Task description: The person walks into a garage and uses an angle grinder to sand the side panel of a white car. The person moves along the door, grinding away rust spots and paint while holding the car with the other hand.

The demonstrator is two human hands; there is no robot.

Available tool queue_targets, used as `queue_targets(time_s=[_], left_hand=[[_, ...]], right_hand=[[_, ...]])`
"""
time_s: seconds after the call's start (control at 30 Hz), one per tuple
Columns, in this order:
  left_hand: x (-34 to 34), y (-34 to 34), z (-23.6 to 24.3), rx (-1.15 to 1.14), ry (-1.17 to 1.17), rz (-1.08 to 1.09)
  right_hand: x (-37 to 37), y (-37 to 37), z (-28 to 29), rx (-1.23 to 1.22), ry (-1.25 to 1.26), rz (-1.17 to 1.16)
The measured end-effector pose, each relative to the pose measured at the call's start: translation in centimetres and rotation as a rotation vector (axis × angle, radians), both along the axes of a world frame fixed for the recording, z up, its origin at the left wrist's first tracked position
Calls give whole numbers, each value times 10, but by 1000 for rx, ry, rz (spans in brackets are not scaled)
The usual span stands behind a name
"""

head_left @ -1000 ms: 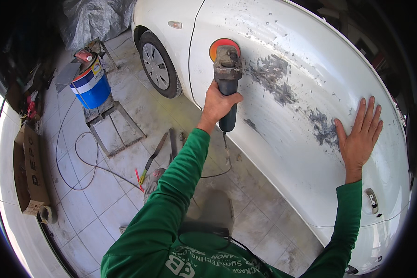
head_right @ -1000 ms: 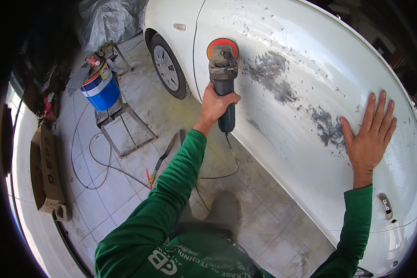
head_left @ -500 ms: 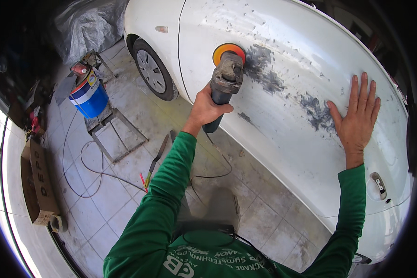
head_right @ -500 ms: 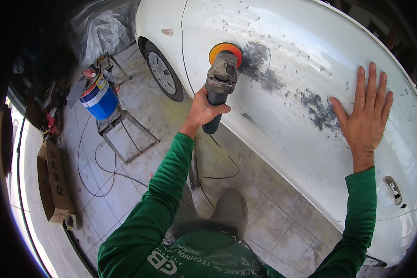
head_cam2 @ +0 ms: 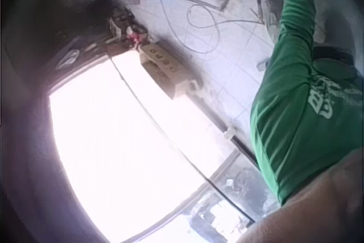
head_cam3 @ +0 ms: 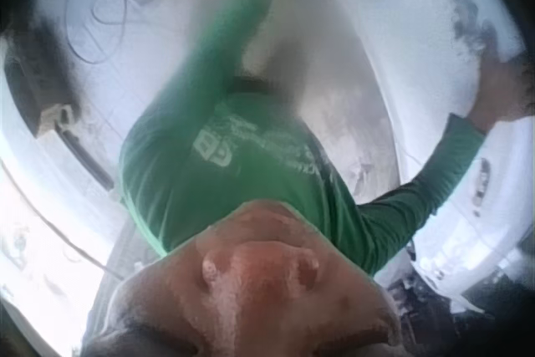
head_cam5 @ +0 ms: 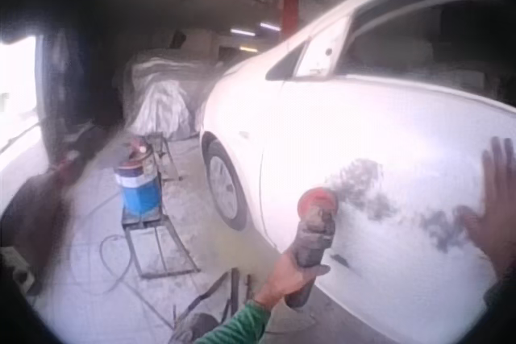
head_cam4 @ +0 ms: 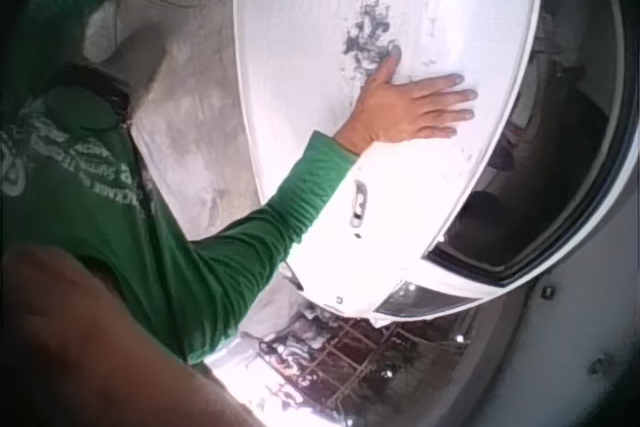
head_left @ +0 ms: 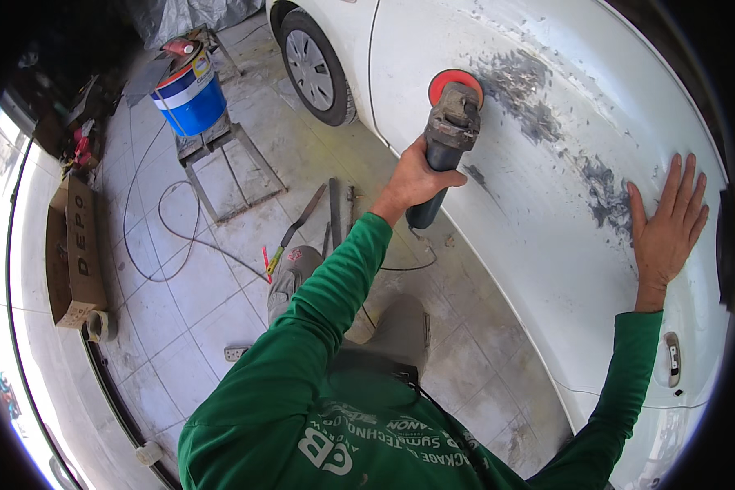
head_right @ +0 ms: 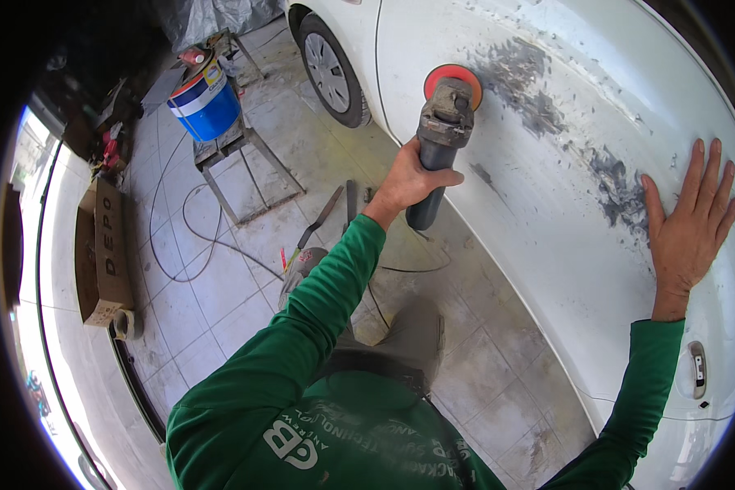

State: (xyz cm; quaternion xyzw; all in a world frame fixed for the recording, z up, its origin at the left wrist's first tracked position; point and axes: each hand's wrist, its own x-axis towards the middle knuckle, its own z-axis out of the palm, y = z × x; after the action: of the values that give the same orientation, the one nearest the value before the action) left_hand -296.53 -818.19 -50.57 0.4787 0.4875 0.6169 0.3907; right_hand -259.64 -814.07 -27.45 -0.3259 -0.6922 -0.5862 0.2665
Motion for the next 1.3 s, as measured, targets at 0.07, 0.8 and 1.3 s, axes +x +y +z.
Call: queue_targets(time_s=[0.07,0.8,1.3], left_hand=[[5,-19,-14,-72,-198,-20],[15,-20,-12,-64,-423,-159],[19,-7,57,-153,-430,-163]], right_hand=[[-8,-2,-9,-55,-115,7],[8,-27,-73,-416,-270,-230],[41,-37,-102,-354,-210,-301]])
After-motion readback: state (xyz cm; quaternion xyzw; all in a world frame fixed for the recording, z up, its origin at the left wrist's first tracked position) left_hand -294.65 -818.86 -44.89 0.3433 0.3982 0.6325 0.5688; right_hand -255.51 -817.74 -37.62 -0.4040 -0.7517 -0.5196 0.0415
